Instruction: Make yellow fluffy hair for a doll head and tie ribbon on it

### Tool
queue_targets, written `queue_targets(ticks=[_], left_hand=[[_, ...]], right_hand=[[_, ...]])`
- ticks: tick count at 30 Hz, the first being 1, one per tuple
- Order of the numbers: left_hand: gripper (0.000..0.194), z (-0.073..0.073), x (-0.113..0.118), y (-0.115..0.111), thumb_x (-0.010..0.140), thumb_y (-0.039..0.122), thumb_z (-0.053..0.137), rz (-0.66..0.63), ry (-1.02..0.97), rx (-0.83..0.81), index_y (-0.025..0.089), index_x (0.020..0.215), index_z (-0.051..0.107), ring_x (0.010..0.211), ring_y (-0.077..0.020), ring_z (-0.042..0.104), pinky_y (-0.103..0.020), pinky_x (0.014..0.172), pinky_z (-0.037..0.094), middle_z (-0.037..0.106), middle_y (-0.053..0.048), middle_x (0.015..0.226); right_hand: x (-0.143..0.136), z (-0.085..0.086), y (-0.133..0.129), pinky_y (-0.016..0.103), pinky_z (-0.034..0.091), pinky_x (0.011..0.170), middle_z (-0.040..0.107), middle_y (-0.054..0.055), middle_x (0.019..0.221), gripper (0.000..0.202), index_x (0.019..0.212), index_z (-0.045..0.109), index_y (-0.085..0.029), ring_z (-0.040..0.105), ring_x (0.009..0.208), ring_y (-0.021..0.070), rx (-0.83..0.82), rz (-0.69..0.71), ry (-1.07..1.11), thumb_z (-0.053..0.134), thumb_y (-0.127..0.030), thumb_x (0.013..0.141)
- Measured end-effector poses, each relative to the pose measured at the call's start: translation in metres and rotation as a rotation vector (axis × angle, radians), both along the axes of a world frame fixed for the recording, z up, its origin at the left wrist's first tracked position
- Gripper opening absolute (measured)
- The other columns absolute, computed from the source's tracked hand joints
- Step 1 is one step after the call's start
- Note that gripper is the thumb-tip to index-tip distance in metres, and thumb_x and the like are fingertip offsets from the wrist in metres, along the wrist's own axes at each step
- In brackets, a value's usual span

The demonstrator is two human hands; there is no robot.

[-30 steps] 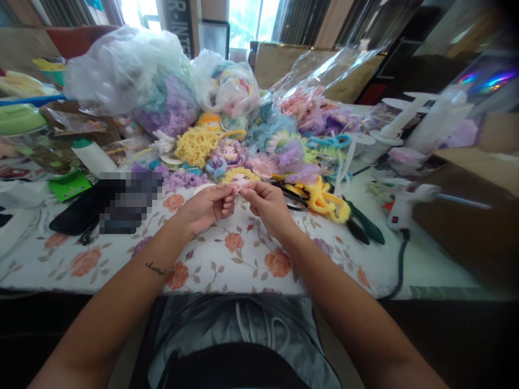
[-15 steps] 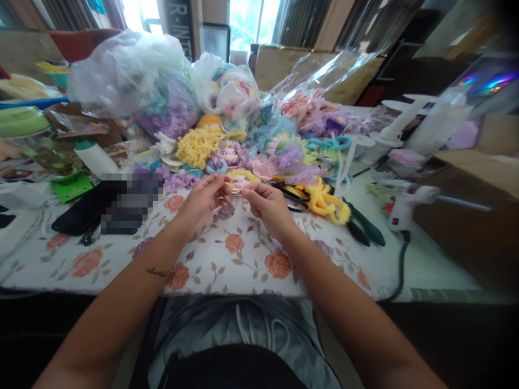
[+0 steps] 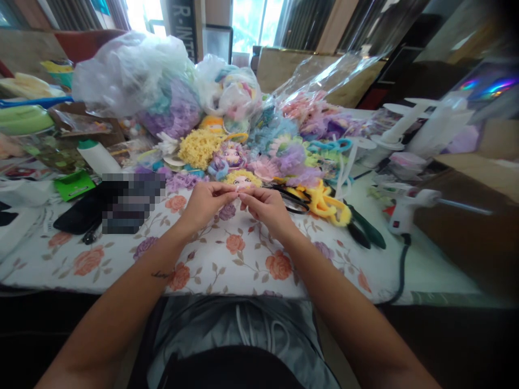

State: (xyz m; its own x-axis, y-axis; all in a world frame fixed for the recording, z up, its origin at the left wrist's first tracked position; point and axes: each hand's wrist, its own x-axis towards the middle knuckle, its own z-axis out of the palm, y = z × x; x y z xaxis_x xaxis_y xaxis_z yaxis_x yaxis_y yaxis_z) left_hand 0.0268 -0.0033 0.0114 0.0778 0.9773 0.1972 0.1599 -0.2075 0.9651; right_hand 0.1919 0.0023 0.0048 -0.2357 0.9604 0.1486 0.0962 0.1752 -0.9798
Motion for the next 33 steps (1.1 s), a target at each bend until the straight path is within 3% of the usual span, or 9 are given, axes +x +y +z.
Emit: queue_targets(ticks=[3,8,15,20,25,31,33], left_hand=[[0.031,-0.0025,-0.0001,0.0027,0.068,0.041,0.075,-0.009,-0.111,-0.078,0.014,0.083,0.072,0.073,-0.0157,0.064,-0.027,0.072,0.049,0.072,-0.005,0.079],[0.055,0.0006,-0.0008,0.0044,0.077,0.063,0.056,-0.071,-0.263,-0.255,0.011,0.089,0.069,0.069,-0.0174,0.065,-0.03,0.07,0.051,0.07,-0.009,0.073],[0.03,0.004,-0.003,0.0019,0.067,0.04,0.075,-0.075,-0.124,-0.147,0.015,0.083,0.071,0.067,-0.0114,0.058,-0.023,0.065,0.045,0.068,-0.003,0.076],[0.023,0.0008,-0.0001,0.0031,0.067,0.035,0.074,-0.04,-0.197,-0.125,0.015,0.077,0.071,0.064,-0.0111,0.057,-0.023,0.063,0.044,0.066,-0.002,0.072],[0.021,-0.001,0.0003,0.0047,0.064,0.033,0.076,0.026,-0.301,-0.144,0.015,0.074,0.071,0.066,-0.0114,0.058,-0.024,0.066,0.046,0.068,-0.003,0.072],[0.019,-0.0009,-0.0002,0.0052,0.063,0.031,0.077,0.057,-0.291,-0.153,0.015,0.072,0.071,0.063,-0.0098,0.056,-0.022,0.064,0.043,0.067,-0.001,0.069],[0.018,-0.001,-0.0003,0.0054,0.063,0.031,0.077,0.064,-0.283,-0.15,0.015,0.071,0.071,0.062,-0.0095,0.055,-0.022,0.064,0.043,0.067,-0.001,0.067]], right_hand=[[0.0002,0.001,0.0003,0.022,0.023,0.039,0.057,-0.002,0.055,0.027,0.07,0.064,-0.014,0.035,0.04,0.0051,0.012,-0.005,0.018,0.065,-0.04,0.075],[-0.0002,0.0039,-0.001,0.021,0.021,0.038,0.058,-0.002,0.057,0.028,0.072,0.063,-0.014,0.035,0.04,0.0047,-0.033,0.008,0.092,0.066,-0.041,0.075],[-0.0004,0.0056,-0.0029,0.021,0.021,0.038,0.058,-0.002,0.055,0.027,0.07,0.062,-0.014,0.035,0.041,0.0045,-0.042,0.027,0.101,0.068,-0.04,0.074],[-0.001,0.0035,-0.0028,0.021,0.022,0.039,0.058,-0.001,0.057,0.027,0.069,0.063,-0.014,0.035,0.041,0.0048,-0.034,0.052,0.096,0.064,-0.041,0.078],[-0.0018,0.0023,-0.0038,0.021,0.021,0.041,0.045,-0.005,0.044,0.032,0.06,0.06,-0.015,0.032,0.041,0.0053,0.009,0.077,0.002,0.064,-0.042,0.078],[-0.0018,0.0024,-0.0025,0.021,0.026,0.041,0.061,-0.001,0.064,0.028,0.082,0.065,-0.016,0.038,0.044,0.0058,-0.009,0.029,0.093,0.063,-0.044,0.078],[-0.0017,0.0012,-0.0007,0.022,0.025,0.041,0.06,-0.001,0.063,0.029,0.08,0.064,-0.016,0.038,0.043,0.0061,0.008,-0.01,0.103,0.061,-0.045,0.079]])
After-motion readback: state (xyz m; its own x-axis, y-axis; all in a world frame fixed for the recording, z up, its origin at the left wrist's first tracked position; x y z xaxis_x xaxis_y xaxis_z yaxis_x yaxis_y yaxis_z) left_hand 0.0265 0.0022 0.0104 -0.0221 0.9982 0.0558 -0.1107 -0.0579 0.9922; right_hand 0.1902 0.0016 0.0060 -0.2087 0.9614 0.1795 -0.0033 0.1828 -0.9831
